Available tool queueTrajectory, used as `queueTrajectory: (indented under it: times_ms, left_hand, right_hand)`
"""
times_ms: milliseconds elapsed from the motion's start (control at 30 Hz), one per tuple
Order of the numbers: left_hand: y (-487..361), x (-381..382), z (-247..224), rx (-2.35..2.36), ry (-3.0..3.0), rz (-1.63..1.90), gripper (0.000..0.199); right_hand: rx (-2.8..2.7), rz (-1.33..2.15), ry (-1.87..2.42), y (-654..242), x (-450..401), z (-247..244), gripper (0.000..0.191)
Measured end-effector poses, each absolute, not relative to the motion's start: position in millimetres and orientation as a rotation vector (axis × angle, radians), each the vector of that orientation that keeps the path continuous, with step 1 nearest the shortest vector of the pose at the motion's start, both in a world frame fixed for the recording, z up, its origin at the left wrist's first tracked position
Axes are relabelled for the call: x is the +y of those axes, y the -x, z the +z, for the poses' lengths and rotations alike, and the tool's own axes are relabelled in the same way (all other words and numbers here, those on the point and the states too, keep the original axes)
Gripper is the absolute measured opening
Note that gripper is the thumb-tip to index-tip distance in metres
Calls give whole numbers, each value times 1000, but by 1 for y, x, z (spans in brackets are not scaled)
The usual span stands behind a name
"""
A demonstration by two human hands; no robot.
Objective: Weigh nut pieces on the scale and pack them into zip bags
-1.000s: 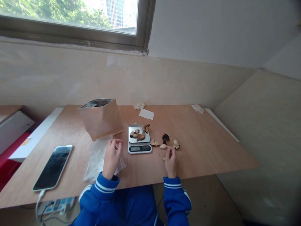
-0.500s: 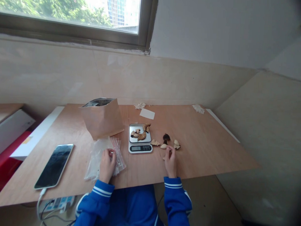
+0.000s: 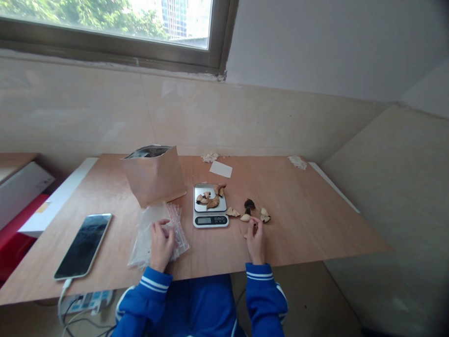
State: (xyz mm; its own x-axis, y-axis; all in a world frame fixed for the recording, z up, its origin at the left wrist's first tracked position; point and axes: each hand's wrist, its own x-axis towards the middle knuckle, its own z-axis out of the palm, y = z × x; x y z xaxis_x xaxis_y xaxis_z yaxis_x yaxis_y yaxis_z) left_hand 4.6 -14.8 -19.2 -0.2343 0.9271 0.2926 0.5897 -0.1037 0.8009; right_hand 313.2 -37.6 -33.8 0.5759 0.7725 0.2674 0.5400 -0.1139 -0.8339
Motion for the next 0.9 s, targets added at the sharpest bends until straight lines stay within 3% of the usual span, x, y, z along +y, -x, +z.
queueTrajectory:
  times_ms: [300,500,567,700,900]
  left_hand:
    - [2,-18,-18,1735,-1396,1273,44]
    - [-7,-24,12,1747,-1480,1302,33]
    - [-16,-28,23,1720,-1527,1331,30]
    - [-37,-38,44,1574,-1577,1356,29]
    - [-29,-44,67,1534,-1551,1440,27]
  right_hand:
    - [-1056,-12,1876,-316,-32,-40,41]
    - [-958,-357,1955,-293,-37,-18,41]
    - [-1021,-245,1854,-260,-43,6,34]
    - [-1400,443,1511,-184,-47,55,25]
    - [-1504,767,1540,-175,-32,66,25]
